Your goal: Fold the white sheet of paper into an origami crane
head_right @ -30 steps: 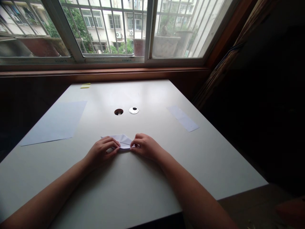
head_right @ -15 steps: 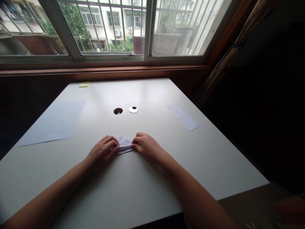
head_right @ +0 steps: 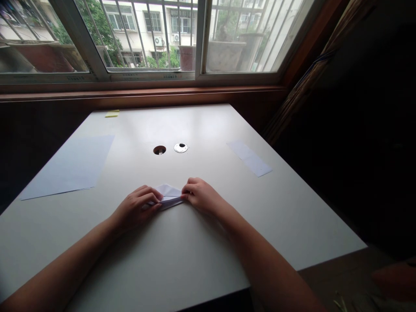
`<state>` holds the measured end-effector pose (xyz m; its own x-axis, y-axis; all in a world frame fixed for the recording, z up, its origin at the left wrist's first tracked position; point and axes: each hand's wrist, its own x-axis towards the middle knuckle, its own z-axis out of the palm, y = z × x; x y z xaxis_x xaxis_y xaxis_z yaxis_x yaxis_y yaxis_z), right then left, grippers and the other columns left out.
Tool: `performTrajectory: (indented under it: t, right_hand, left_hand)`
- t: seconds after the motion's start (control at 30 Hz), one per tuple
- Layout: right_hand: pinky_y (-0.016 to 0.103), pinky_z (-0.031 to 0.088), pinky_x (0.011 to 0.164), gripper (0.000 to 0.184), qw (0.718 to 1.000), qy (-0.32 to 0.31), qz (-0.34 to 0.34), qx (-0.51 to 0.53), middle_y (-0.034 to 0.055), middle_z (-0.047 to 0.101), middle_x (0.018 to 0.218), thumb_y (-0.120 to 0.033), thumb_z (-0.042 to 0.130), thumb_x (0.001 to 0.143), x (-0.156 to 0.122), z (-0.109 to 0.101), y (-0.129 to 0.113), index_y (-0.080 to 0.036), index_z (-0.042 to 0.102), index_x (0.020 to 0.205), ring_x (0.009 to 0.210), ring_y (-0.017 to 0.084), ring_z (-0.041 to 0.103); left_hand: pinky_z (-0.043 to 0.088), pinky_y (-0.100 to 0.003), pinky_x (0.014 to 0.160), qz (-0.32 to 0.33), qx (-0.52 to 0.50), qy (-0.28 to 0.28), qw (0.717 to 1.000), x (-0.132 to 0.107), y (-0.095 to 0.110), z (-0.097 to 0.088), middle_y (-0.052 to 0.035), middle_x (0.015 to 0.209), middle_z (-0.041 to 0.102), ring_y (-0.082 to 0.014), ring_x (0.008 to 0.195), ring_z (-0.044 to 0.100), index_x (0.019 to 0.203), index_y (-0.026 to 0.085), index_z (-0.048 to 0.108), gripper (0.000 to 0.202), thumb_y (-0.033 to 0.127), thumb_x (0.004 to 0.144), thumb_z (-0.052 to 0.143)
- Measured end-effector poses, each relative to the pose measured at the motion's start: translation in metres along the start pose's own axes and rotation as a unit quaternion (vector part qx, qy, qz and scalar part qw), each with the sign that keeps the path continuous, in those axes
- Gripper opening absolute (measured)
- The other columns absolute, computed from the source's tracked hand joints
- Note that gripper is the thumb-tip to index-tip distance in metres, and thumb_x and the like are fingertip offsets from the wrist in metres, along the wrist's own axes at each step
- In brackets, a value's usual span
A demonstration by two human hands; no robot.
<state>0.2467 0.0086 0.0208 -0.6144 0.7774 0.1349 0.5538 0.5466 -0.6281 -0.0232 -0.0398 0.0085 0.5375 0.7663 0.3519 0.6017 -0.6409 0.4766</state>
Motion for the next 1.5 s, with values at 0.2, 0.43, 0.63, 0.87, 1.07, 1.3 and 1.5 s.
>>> performTrajectory:
  t: [0.2, 0.43, 0.63, 0.87, 1.07, 1.3, 1.5]
  right_hand:
    - [0.029, 0.046, 0.076, 0.007, 1.0, 0.015, -0.015, -0.011, 0.0043, 0.065, 0.089, -0.025, 0.07, 0.089, -0.002, 0.002, 0.0, -0.02, 0.071, 0.084, 0.084, 0.017, 0.057]
    - [0.03, 0.043, 0.074, 0.005, 0.995, 0.023, -0.087, -0.033, 0.0039, 0.066, 0.083, -0.024, 0.073, 0.087, 0.005, 0.014, -0.004, -0.021, 0.073, 0.084, 0.079, 0.017, 0.052]
    - [0.03, 0.045, 0.079, 0.005, 0.999, 0.006, -0.04, 0.018, 0.0034, 0.068, 0.087, -0.019, 0.073, 0.086, 0.005, 0.015, -0.009, -0.02, 0.073, 0.081, 0.085, 0.017, 0.056]
    - [0.024, 0.044, 0.071, 0.007, 0.999, -0.013, 0.006, 0.047, 0.0005, 0.063, 0.087, -0.015, 0.072, 0.084, 0.002, 0.013, -0.011, -0.021, 0.074, 0.081, 0.076, 0.012, 0.059]
    - [0.024, 0.043, 0.072, 0.007, 0.999, -0.017, 0.019, 0.044, 0.0001, 0.064, 0.088, -0.016, 0.072, 0.084, 0.002, 0.013, -0.012, -0.021, 0.073, 0.08, 0.078, 0.012, 0.059]
    - [0.025, 0.043, 0.072, 0.004, 0.999, -0.019, 0.033, 0.037, 0.0009, 0.064, 0.09, -0.018, 0.071, 0.085, 0.002, 0.013, -0.012, -0.02, 0.07, 0.081, 0.08, 0.013, 0.059]
    - [0.025, 0.043, 0.072, 0.008, 0.999, -0.021, 0.033, 0.031, 0.0015, 0.064, 0.091, -0.014, 0.067, 0.086, 0.001, 0.011, -0.01, -0.02, 0.07, 0.082, 0.081, 0.014, 0.059]
  left_hand:
    - [0.049, -0.033, 0.082, -0.032, -0.01, 0.005, 0.999, 0.002, 0.003, 0.001, -0.0046, 0.098, 0.068, -0.0189, 0.092, 0.06, 0.089, 0.022, 0.062, 0.009, 0.024, 0.095, 0.057]
    - [0.047, -0.035, 0.082, -0.068, 0.008, 0.0, 0.998, 0.004, 0.006, 0.004, -0.0045, 0.095, 0.065, -0.0199, 0.09, 0.057, 0.093, 0.022, 0.059, 0.011, 0.025, 0.098, 0.05]
    - [0.048, -0.035, 0.079, -0.098, 0.012, 0.008, 0.995, 0.005, 0.011, 0.005, -0.0041, 0.091, 0.063, -0.0204, 0.087, 0.056, 0.092, 0.022, 0.057, 0.008, 0.023, 0.096, 0.051]
    - [0.049, -0.036, 0.081, -0.065, 0.015, 0.001, 0.998, 0.003, 0.006, 0.006, -0.0051, 0.097, 0.064, -0.021, 0.09, 0.057, 0.092, 0.024, 0.066, 0.009, 0.03, 0.093, 0.06]
    - [0.049, -0.034, 0.082, -0.108, -0.036, 0.016, 0.993, 0.004, 0.006, 0.005, -0.0036, 0.095, 0.067, -0.0193, 0.09, 0.061, 0.086, 0.024, 0.069, 0.017, 0.035, 0.095, 0.06]
    - [0.051, -0.03, 0.079, -0.148, -0.077, 0.042, 0.985, 0.005, 0.008, 0.004, -0.003, 0.094, 0.068, -0.0176, 0.088, 0.065, 0.083, 0.022, 0.068, 0.018, 0.034, 0.094, 0.06]
    - [0.052, -0.031, 0.081, -0.072, -0.054, 0.024, 0.996, 0.001, -0.008, -0.001, -0.0052, 0.099, 0.068, -0.0181, 0.091, 0.064, 0.085, 0.022, 0.066, 0.014, 0.033, 0.093, 0.063]
